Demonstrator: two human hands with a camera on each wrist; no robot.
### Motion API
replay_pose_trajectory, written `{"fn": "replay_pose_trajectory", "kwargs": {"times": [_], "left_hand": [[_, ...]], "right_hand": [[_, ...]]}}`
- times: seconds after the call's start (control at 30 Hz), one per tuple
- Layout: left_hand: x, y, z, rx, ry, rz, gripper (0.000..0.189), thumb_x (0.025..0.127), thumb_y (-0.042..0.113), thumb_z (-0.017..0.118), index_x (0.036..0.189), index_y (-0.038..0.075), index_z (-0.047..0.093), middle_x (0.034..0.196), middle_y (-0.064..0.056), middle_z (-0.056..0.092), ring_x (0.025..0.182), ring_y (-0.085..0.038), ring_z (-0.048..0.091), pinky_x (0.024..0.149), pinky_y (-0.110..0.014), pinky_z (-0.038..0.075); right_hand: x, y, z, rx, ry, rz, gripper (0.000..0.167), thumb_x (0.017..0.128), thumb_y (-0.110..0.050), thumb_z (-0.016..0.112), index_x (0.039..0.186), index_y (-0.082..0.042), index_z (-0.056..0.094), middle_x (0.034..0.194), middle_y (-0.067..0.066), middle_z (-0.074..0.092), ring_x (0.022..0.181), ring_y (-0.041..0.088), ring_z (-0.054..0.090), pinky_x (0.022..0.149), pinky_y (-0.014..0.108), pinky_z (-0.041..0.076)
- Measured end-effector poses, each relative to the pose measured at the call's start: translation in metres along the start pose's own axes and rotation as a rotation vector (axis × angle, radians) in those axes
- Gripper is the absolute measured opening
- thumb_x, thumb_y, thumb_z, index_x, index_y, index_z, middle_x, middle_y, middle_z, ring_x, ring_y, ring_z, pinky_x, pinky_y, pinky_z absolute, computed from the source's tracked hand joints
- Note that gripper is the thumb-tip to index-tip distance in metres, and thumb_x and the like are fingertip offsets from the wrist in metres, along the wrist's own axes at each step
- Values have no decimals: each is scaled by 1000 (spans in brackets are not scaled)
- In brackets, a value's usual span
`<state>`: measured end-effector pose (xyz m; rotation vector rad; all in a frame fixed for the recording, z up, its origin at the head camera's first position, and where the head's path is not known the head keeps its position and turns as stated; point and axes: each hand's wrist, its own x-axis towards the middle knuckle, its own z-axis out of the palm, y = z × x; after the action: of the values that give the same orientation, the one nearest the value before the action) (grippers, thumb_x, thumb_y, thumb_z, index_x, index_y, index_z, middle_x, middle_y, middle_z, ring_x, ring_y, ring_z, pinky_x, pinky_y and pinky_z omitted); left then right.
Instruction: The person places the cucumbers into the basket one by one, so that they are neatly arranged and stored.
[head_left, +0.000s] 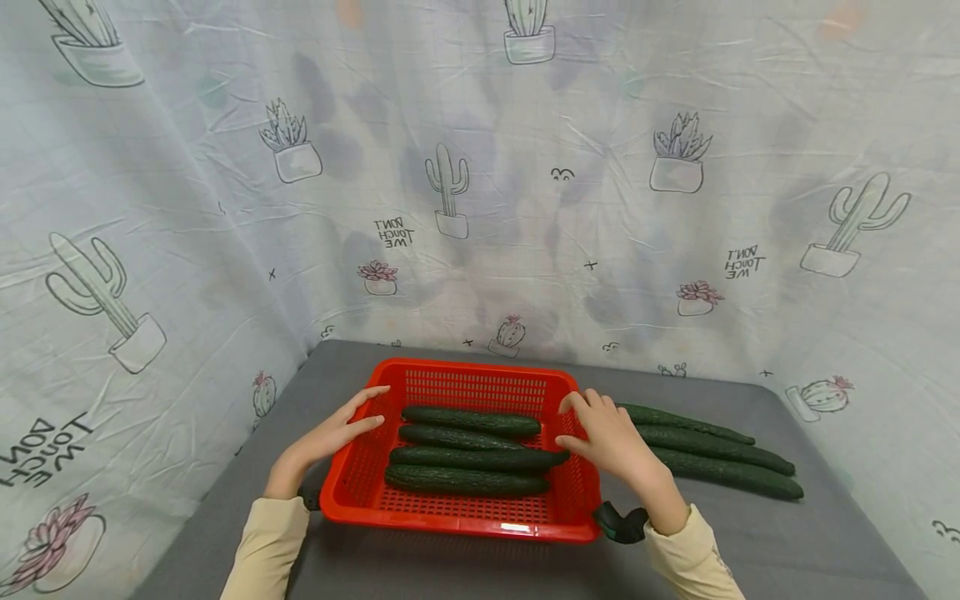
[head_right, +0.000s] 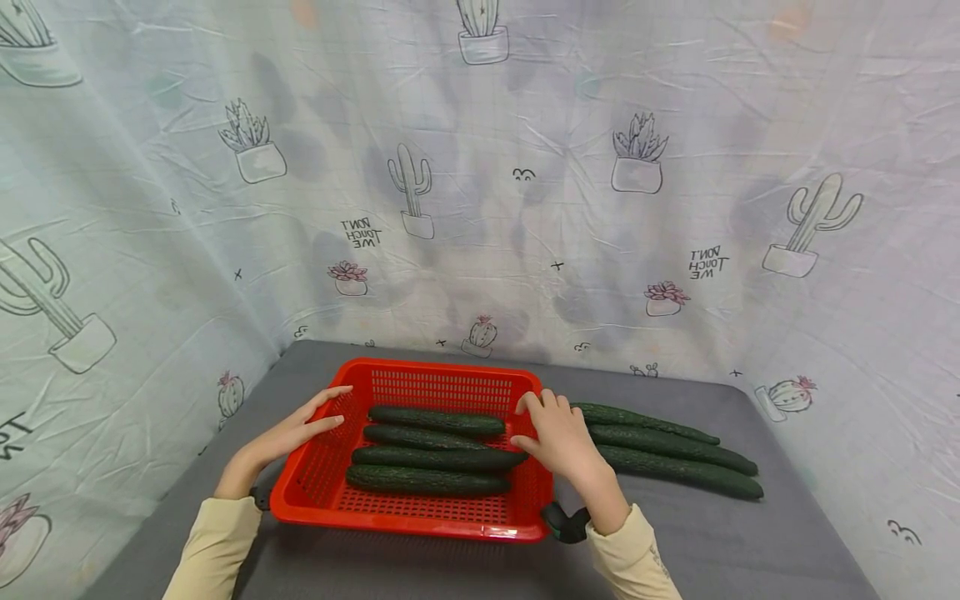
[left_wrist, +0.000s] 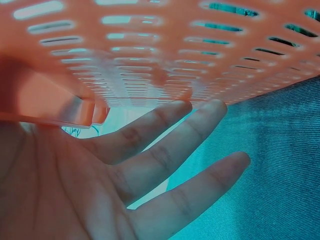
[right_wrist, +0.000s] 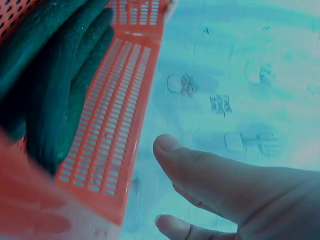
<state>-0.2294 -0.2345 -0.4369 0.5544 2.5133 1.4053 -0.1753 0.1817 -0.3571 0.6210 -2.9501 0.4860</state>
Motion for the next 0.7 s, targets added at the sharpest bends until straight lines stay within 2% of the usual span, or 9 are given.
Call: {"fn": "replay_pose_trajectory", "kwargs": {"times": [0.17, 0.47, 0.7], "left_hand": [[0, 0, -1, -2, 0, -3, 55, 96, 25, 49, 145, 19, 24, 151, -14, 16, 136, -38, 20, 99, -61, 29], [0, -1, 0, -8, 4, -6, 55, 96, 25, 49, 144, 18, 25, 151, -15, 17, 135, -39, 20, 99, -61, 30], [0, -1, 0, -17, 0, 8, 55, 96, 25, 49, 145, 17, 24, 151, -15, 16, 136, -39, 19, 99, -62, 29]], "right_hand": [[-12, 14, -4, 25, 31, 23, 34, 80, -27, 72, 103, -12, 53, 88, 0, 47, 77, 15, 40, 63, 30, 27], [-31, 45, -2, 63, 82, 77, 30, 81, -27, 71, 103, -15, 53, 89, 1, 48, 80, 16, 43, 64, 29, 31], [-43, 71, 5, 88, 74, 131, 27, 83, -26, 69, 103, -15, 54, 92, 3, 51, 82, 21, 48, 62, 31, 33]]}}
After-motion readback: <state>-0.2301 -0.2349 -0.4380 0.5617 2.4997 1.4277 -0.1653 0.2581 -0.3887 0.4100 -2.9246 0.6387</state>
